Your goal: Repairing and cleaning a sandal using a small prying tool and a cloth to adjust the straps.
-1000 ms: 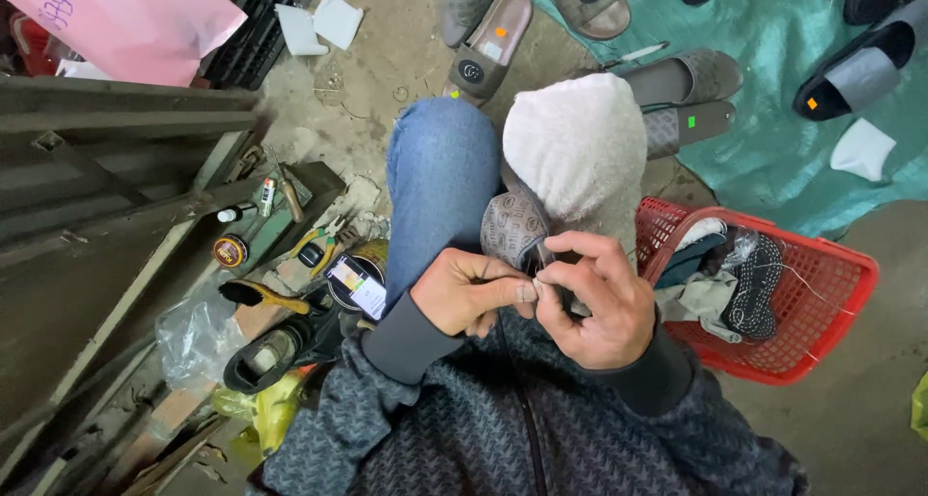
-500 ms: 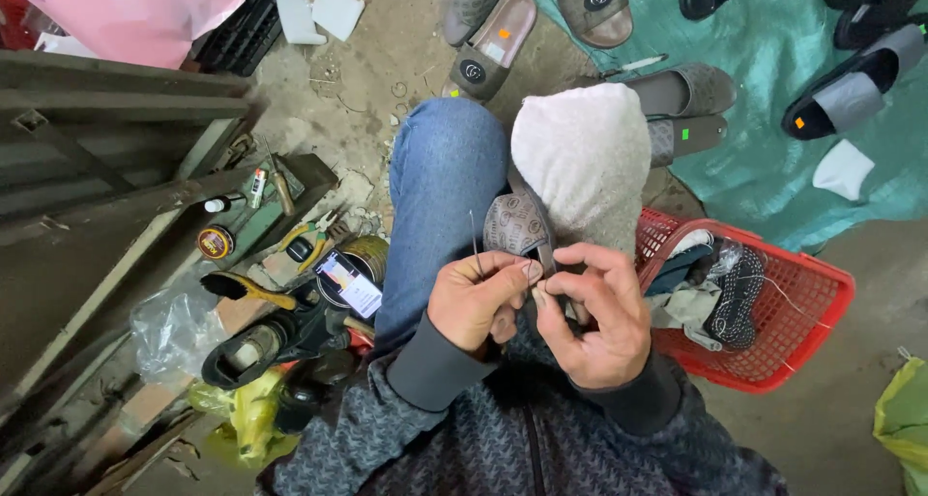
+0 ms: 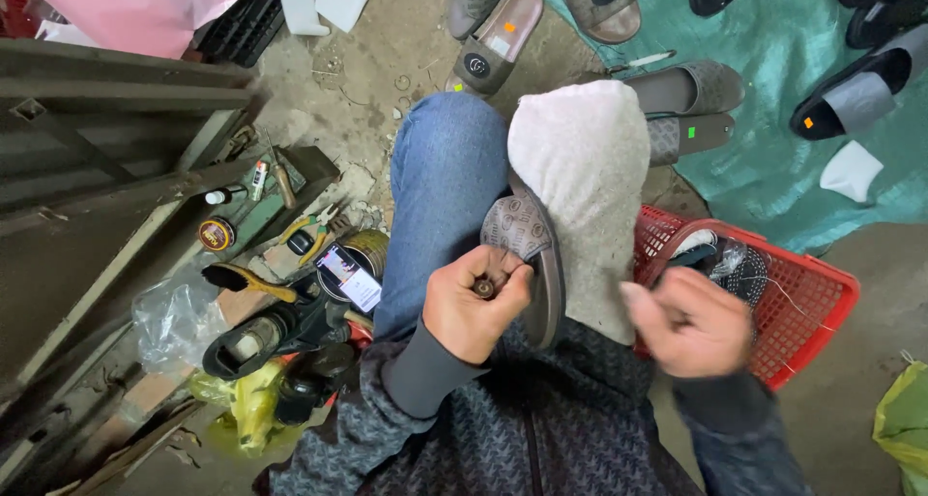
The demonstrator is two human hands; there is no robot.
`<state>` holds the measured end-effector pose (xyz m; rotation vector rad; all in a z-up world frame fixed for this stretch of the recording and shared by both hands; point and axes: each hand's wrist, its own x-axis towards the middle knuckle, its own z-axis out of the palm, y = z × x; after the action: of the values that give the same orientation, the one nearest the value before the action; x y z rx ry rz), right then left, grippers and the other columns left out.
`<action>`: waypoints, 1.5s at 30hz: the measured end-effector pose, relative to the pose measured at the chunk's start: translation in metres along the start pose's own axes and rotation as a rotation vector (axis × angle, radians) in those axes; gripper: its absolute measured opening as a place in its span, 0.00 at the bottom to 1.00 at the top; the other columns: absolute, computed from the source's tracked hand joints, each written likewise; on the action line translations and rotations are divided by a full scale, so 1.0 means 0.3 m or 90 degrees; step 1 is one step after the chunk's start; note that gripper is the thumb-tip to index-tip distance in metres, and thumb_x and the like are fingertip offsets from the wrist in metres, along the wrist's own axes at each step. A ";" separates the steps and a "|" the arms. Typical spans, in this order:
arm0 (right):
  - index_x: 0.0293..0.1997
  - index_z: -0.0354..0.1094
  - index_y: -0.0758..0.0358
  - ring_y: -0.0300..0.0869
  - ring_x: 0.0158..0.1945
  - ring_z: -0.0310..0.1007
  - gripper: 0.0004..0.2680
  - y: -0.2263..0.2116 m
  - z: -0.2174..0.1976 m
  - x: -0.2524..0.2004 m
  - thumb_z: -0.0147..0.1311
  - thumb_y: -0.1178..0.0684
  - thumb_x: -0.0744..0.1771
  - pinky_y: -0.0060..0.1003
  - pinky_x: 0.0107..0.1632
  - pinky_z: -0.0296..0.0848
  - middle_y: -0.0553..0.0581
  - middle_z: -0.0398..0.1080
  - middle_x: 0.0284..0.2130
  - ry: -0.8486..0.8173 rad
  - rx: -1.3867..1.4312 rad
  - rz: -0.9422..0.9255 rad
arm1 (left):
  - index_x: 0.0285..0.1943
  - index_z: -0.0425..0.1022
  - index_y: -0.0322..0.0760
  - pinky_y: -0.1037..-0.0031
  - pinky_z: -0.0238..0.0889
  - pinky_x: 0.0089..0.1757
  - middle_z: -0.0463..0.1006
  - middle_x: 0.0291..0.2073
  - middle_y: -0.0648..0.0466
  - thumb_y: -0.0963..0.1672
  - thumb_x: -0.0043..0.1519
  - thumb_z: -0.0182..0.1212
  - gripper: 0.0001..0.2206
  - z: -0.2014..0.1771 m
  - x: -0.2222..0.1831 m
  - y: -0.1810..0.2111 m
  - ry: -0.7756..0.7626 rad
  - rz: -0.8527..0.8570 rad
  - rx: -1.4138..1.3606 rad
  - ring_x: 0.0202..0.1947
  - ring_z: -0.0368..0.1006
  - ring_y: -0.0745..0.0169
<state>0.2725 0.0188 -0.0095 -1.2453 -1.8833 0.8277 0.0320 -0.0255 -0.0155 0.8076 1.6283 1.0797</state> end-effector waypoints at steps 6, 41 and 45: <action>0.12 0.48 0.63 0.39 0.13 0.43 0.22 0.170 -0.293 -0.237 0.61 0.55 0.66 0.39 0.22 0.51 0.55 0.51 0.09 0.014 -0.193 0.134 | 0.25 0.54 0.44 0.72 0.57 0.31 0.71 0.23 0.61 0.43 0.63 0.66 0.20 0.014 0.007 0.009 -0.073 0.048 0.034 0.28 0.62 0.73; 0.22 0.64 0.59 0.43 0.17 0.52 0.22 0.031 0.226 -0.033 0.42 0.30 0.67 0.34 0.20 0.60 0.49 0.50 0.16 0.040 -0.159 -0.144 | 0.44 0.86 0.35 0.80 0.62 0.24 0.80 0.22 0.50 0.35 0.60 0.52 0.14 -0.112 -0.032 0.005 -0.103 0.116 -0.027 0.20 0.62 0.75; 0.20 0.61 0.57 0.42 0.15 0.49 0.21 0.035 0.225 -0.031 0.42 0.32 0.66 0.33 0.18 0.57 0.49 0.49 0.14 0.042 -0.139 -0.136 | 0.46 0.85 0.33 0.79 0.58 0.23 0.80 0.22 0.48 0.35 0.62 0.52 0.13 -0.102 -0.036 -0.008 -0.085 0.123 -0.051 0.20 0.58 0.74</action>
<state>0.2236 0.0054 -0.0561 -1.1565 -2.0506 0.4728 0.0059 -0.0442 -0.0101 0.9776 1.4084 1.1927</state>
